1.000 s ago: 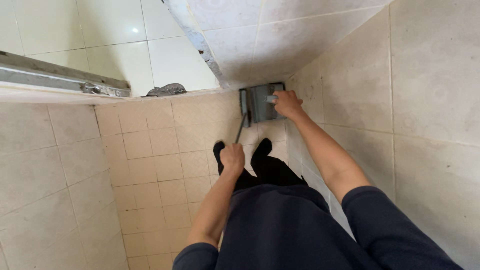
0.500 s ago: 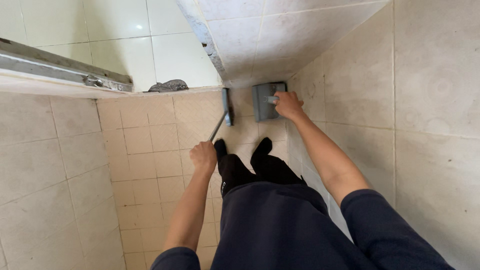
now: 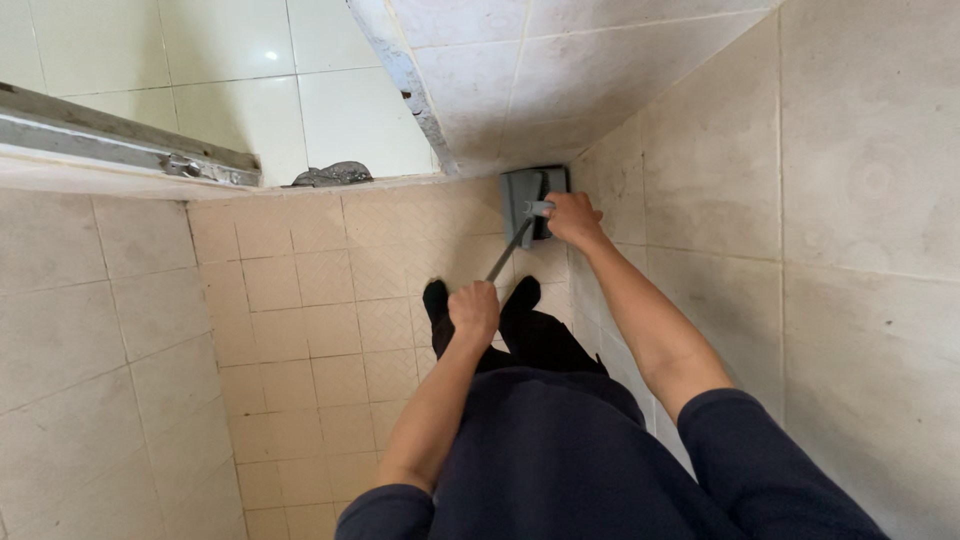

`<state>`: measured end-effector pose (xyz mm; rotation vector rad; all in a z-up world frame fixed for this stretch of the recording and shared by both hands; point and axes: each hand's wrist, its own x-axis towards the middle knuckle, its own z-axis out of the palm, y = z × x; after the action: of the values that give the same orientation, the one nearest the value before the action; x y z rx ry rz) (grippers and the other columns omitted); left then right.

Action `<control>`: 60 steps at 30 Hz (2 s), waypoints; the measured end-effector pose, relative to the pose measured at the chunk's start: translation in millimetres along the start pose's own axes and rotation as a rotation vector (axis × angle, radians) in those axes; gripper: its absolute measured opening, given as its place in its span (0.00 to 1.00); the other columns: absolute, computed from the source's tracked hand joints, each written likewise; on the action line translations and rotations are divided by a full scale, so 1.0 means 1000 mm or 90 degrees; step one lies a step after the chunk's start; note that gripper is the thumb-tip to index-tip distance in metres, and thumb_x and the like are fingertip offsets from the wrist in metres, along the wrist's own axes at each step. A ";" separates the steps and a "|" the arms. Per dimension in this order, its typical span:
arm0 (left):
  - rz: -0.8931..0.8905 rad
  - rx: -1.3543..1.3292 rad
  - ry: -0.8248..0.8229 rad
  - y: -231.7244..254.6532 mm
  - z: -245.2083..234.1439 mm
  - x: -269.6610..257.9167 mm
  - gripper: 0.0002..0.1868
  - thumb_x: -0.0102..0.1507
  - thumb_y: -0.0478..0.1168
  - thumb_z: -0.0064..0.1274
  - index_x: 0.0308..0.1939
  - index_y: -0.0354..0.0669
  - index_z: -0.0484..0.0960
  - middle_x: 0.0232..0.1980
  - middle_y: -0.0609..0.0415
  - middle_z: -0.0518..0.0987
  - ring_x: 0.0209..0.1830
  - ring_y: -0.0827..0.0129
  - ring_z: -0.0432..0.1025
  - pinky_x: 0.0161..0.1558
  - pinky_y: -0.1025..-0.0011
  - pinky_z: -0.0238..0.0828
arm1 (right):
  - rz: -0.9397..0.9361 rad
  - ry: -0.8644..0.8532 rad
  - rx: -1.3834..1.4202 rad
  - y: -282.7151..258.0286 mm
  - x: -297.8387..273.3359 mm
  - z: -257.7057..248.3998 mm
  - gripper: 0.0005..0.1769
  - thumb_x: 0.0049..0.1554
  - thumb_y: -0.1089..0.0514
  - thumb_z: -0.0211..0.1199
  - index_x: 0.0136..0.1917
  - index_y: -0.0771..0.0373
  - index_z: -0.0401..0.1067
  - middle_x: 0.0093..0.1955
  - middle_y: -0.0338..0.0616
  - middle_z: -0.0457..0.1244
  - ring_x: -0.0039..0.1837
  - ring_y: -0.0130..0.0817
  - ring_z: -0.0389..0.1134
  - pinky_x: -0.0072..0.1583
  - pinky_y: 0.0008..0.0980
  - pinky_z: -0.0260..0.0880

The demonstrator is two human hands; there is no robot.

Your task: The person sweeps a tiled floor using a broom and dustpan, gathering debris into the dustpan. They move systematically across the floor, sweeping along the walls and corners.

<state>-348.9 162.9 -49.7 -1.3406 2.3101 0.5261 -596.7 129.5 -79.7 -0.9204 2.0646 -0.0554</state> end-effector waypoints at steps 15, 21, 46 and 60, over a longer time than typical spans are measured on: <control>0.057 0.158 -0.009 -0.149 -0.111 0.017 0.07 0.61 0.36 0.53 0.33 0.43 0.87 0.37 0.45 0.85 0.39 0.53 0.82 0.37 0.60 0.80 | -0.028 0.155 0.034 0.011 -0.073 0.033 0.14 0.62 0.56 0.58 0.61 0.53 0.75 0.61 0.46 0.67 0.65 0.51 0.63 0.60 0.66 0.60; 0.165 0.227 -0.020 -0.189 -0.124 0.062 0.08 0.64 0.37 0.53 0.35 0.44 0.88 0.39 0.47 0.86 0.40 0.54 0.83 0.37 0.60 0.80 | 0.074 0.240 0.160 -0.007 -0.102 0.085 0.13 0.61 0.56 0.59 0.59 0.53 0.76 0.60 0.42 0.69 0.65 0.49 0.64 0.60 0.66 0.61; 0.523 0.577 0.002 -0.053 -0.135 0.159 0.07 0.63 0.36 0.55 0.38 0.50 0.89 0.42 0.53 0.87 0.44 0.62 0.83 0.40 0.66 0.79 | 0.511 0.499 0.506 0.063 -0.156 0.209 0.10 0.61 0.56 0.62 0.55 0.56 0.78 0.50 0.59 0.70 0.55 0.60 0.70 0.56 0.53 0.69; 0.508 0.588 -0.011 -0.022 -0.146 0.202 0.10 0.64 0.37 0.53 0.42 0.49 0.90 0.46 0.51 0.87 0.49 0.58 0.82 0.44 0.64 0.80 | 0.603 0.501 0.582 0.065 -0.142 0.166 0.15 0.60 0.55 0.62 0.61 0.53 0.76 0.56 0.56 0.69 0.61 0.57 0.69 0.59 0.54 0.68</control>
<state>-444.0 -68.0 -36.2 0.0208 2.4782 -0.3251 -463.0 312.2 -110.4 0.7726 2.5375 -0.8672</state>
